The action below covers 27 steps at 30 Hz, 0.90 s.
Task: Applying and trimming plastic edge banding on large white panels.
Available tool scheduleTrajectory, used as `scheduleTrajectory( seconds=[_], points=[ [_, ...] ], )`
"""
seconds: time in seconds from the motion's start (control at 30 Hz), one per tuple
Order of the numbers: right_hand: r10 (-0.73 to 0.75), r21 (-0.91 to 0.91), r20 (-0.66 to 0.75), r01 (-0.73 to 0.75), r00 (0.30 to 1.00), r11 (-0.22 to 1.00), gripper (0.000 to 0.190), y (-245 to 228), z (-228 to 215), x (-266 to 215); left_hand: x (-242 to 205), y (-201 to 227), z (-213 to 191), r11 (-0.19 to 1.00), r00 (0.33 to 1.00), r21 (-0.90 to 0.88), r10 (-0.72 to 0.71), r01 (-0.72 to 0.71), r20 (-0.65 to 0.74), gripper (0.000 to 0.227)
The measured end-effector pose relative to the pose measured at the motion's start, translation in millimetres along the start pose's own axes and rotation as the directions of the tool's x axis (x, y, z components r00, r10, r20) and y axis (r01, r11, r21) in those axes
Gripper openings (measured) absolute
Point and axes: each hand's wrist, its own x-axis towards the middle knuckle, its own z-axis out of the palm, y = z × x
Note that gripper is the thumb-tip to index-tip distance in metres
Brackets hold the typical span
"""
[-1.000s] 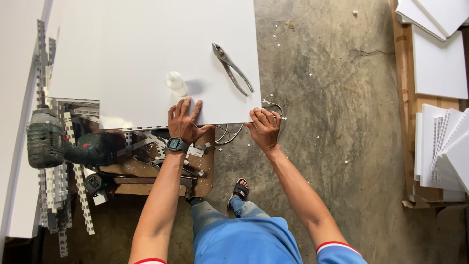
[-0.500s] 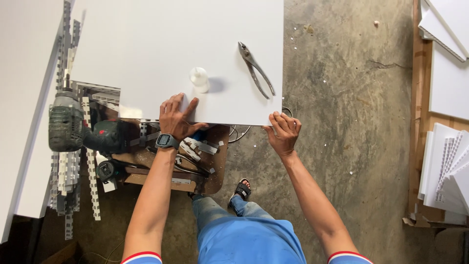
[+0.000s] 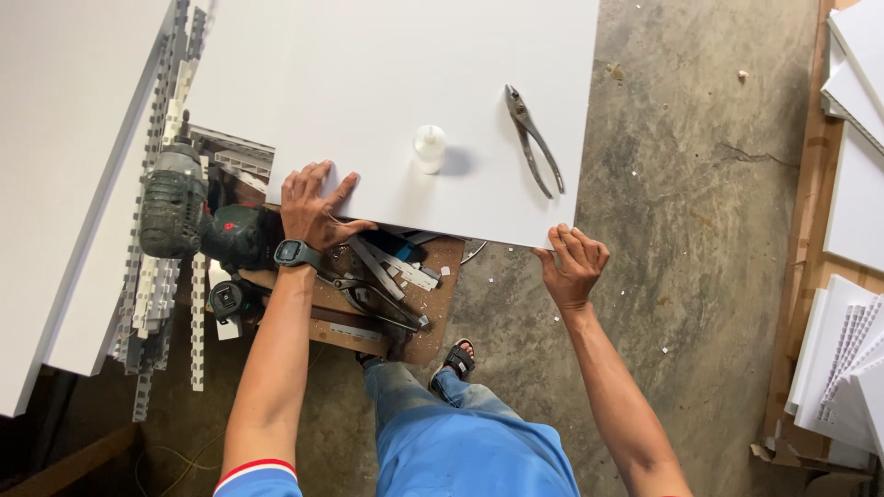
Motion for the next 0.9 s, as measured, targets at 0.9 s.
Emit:
scheduleTrajectory(
  seconds=[0.9],
  points=[
    [-0.084, -0.038, 0.147, 0.091, 0.985, 0.995, 0.036, -9, -1, 14, -20, -53, -7, 0.982, 0.980, -0.116, 0.161, -0.147, 0.121, 0.049]
  ],
)
